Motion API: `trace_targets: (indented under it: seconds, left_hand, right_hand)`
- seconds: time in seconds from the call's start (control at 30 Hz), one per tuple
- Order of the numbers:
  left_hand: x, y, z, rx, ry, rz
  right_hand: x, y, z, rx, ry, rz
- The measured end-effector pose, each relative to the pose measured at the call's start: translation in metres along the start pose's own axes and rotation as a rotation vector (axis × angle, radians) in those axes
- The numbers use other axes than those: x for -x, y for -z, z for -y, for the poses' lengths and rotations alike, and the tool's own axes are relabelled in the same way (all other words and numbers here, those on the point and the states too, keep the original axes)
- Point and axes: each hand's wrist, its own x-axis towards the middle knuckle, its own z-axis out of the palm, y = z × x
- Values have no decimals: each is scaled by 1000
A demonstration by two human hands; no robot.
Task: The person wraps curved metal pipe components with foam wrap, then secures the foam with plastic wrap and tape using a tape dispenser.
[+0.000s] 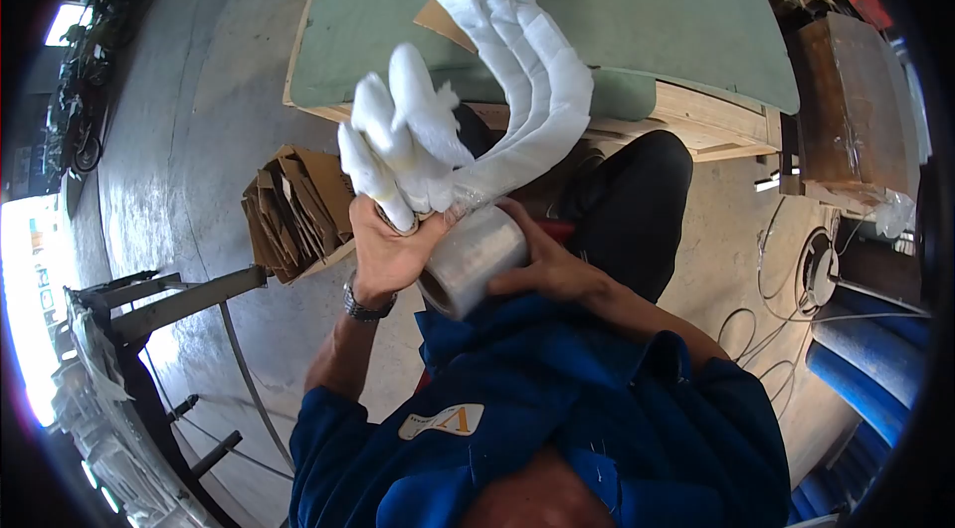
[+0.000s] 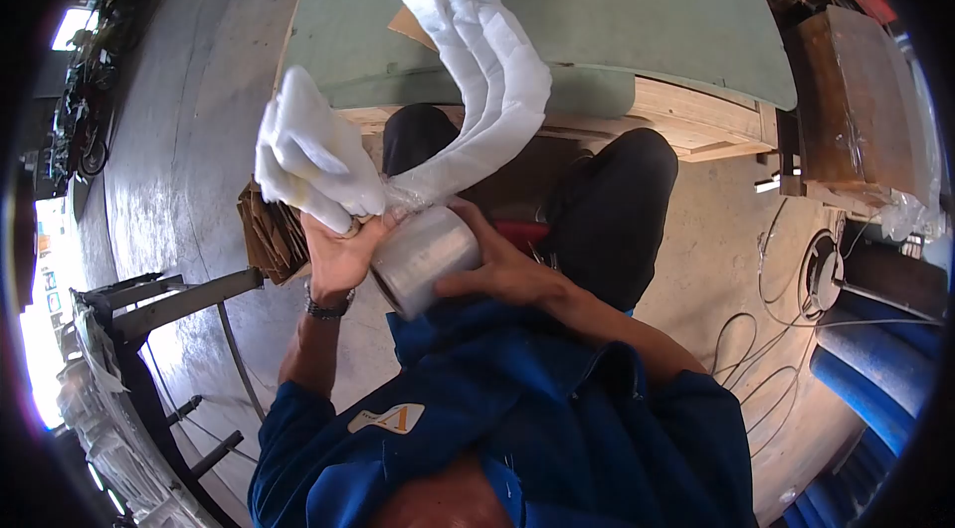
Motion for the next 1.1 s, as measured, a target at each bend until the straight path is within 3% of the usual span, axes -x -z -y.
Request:
trace_targets:
  seconds: [0.07, 0.17, 0.2, 0.3, 0.37, 0.43, 0.47, 0.63, 0.7, 0.73, 0.77, 0.83, 0.9, 0.97, 1.03, 1.1]
  left_hand:
    - [-4, 10, -14, -53, -23, 43]
    - [-8, 17, -26, -32, -43, 0]
    - [-9, 17, -30, -37, -50, -6]
    - [-8, 19, -30, 129, -50, -27]
    - [-5, 20, -13, -79, -73, -16]
    - [-3, 17, -6, -35, -64, -63]
    - [0, 17, 0, -68, -49, -39]
    - [10, 10, 42, -3, -34, -43]
    - [19, 10, 60, -88, 87, -32]
    - [22, 6, 64, 96, 187, -47]
    - [26, 5, 77, 97, 194, -44]
    - [32, 7, 102, -212, -197, -99]
    - [39, 9, 110, -275, -132, -119]
    - [38, 10, 104, 42, 76, -119]
    - [34, 17, 103, -42, 60, -48]
    - [31, 14, 96, 19, -35, -139]
  right_hand:
    - [-22, -13, -3, 101, 128, 106]
    - [-59, -8, 11, 264, 94, 168]
    - [-74, -6, 5, 316, 307, 201]
    - [-96, -6, 23, 218, 261, 319]
    - [-113, -5, 18, 332, 386, 326]
    - [-119, -1, 1, 398, 653, 67]
    - [-125, 3, -3, 222, 793, 119]
    - [-141, 6, -29, 107, 778, 53]
    - [-139, 8, -38, 185, 749, 30]
    - [-137, 10, -42, 223, 733, 15]
    - [-136, 11, -46, 261, 720, -1]
    - [-137, 12, -53, 334, 698, -30]
    - [-136, 12, -60, 405, 673, -59]
    - [-138, 12, -67, 477, 652, -90]
    - [-143, 13, -73, 508, 637, -101]
    - [-151, 16, -80, 590, 819, -77]
